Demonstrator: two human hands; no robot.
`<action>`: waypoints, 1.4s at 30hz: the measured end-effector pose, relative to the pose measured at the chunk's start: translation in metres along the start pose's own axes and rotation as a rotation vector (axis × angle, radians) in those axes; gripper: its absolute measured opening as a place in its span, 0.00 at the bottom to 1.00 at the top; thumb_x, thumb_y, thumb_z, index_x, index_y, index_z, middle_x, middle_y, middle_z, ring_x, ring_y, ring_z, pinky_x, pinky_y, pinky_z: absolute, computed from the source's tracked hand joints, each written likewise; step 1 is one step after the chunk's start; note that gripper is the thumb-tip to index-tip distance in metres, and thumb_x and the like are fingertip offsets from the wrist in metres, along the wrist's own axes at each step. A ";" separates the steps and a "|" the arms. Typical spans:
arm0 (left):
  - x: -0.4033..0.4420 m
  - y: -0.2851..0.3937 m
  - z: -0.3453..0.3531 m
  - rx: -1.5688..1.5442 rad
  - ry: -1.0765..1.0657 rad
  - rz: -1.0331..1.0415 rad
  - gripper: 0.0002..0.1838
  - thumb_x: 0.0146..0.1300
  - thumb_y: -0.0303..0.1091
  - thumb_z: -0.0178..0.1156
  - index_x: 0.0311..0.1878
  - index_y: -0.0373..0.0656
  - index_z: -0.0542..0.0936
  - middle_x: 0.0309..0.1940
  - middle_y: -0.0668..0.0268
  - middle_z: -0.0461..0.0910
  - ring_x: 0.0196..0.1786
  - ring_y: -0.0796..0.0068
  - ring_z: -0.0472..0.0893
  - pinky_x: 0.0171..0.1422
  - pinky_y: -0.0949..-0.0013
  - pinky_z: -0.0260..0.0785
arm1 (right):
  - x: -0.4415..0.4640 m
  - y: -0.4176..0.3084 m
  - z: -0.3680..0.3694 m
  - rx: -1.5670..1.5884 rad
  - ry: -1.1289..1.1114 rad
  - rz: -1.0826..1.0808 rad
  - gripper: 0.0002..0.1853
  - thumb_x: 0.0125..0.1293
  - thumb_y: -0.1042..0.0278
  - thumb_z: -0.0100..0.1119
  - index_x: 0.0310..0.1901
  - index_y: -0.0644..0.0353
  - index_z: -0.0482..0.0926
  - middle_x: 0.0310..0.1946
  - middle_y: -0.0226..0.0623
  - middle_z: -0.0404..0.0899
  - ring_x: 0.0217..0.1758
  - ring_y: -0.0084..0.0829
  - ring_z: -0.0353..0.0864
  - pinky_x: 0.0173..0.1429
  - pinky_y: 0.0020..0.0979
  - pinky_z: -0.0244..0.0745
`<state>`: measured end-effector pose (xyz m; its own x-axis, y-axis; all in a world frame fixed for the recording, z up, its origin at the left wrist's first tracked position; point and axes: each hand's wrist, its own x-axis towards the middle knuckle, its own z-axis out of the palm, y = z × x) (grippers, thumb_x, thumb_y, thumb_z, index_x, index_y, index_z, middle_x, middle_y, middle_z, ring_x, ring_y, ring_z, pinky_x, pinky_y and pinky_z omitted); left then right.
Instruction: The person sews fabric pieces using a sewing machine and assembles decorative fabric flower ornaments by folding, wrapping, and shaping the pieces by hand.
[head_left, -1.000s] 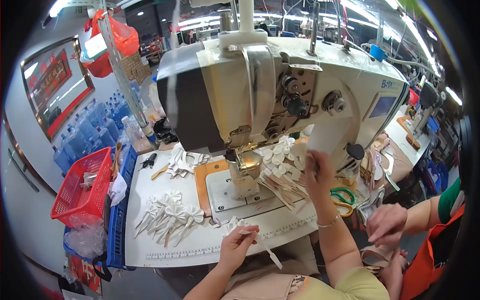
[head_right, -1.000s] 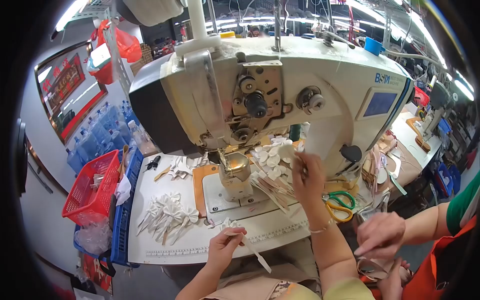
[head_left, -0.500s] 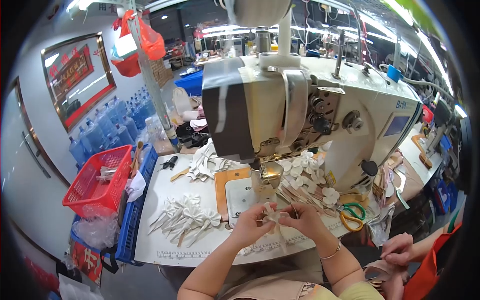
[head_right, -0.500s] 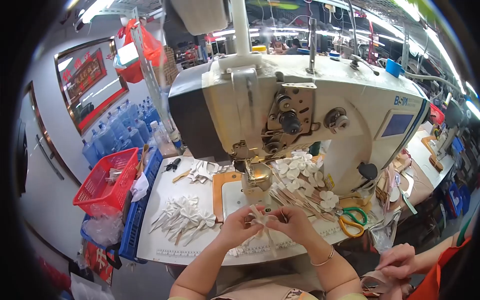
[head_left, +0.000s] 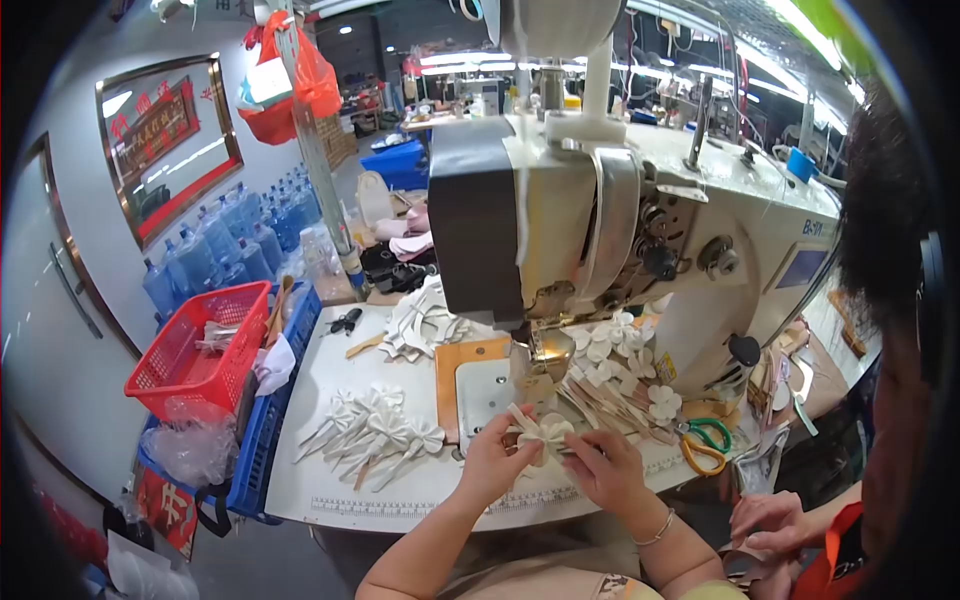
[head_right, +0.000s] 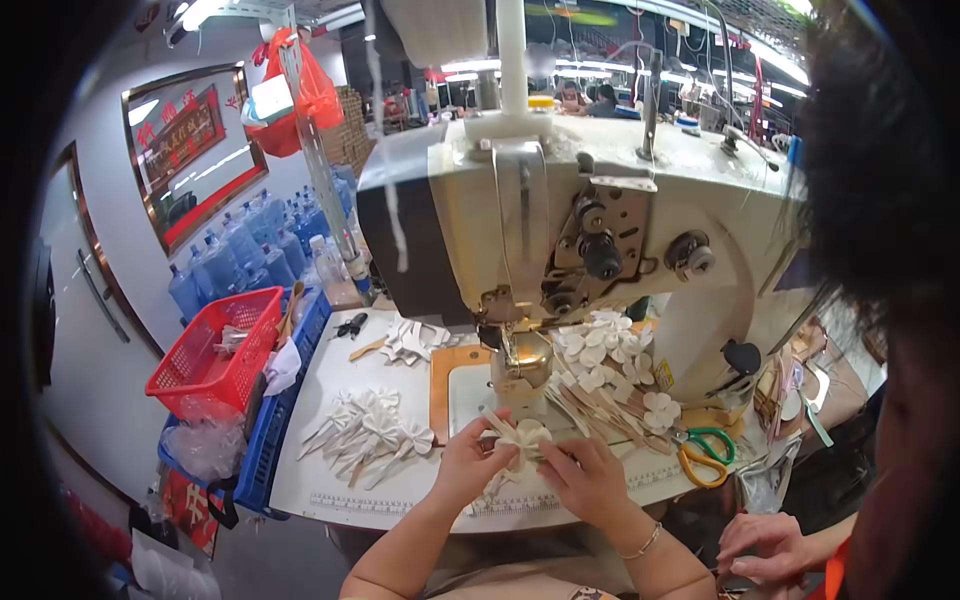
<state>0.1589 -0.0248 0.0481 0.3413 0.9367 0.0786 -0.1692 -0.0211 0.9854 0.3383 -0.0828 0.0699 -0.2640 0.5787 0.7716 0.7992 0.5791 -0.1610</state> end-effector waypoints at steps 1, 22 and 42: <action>-0.002 0.001 0.001 0.005 0.007 0.003 0.26 0.58 0.23 0.61 0.60 0.38 0.68 0.45 0.68 0.75 0.41 0.82 0.78 0.43 0.78 0.72 | 0.001 0.003 0.004 -0.035 0.009 -0.012 0.22 0.43 0.69 0.70 0.44 0.58 0.80 0.31 0.30 0.71 0.30 0.30 0.72 0.31 0.27 0.71; -0.010 0.000 0.000 0.114 0.006 0.113 0.25 0.56 0.20 0.61 0.59 0.40 0.70 0.43 0.68 0.75 0.39 0.81 0.78 0.40 0.78 0.73 | -0.002 -0.003 0.020 0.089 0.023 0.127 0.13 0.47 0.68 0.70 0.36 0.55 0.81 0.27 0.29 0.74 0.26 0.33 0.76 0.29 0.32 0.70; -0.016 -0.003 -0.008 0.253 -0.190 0.271 0.29 0.54 0.21 0.61 0.62 0.45 0.69 0.46 0.65 0.70 0.44 0.76 0.75 0.43 0.77 0.71 | -0.006 0.002 0.030 1.129 -0.260 1.030 0.03 0.59 0.73 0.62 0.33 0.60 0.78 0.21 0.23 0.72 0.19 0.12 0.63 0.22 0.18 0.55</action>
<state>0.1462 -0.0372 0.0428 0.4842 0.8049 0.3431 -0.0517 -0.3652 0.9295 0.3251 -0.0680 0.0463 -0.0533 0.9964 -0.0655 -0.0886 -0.0700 -0.9936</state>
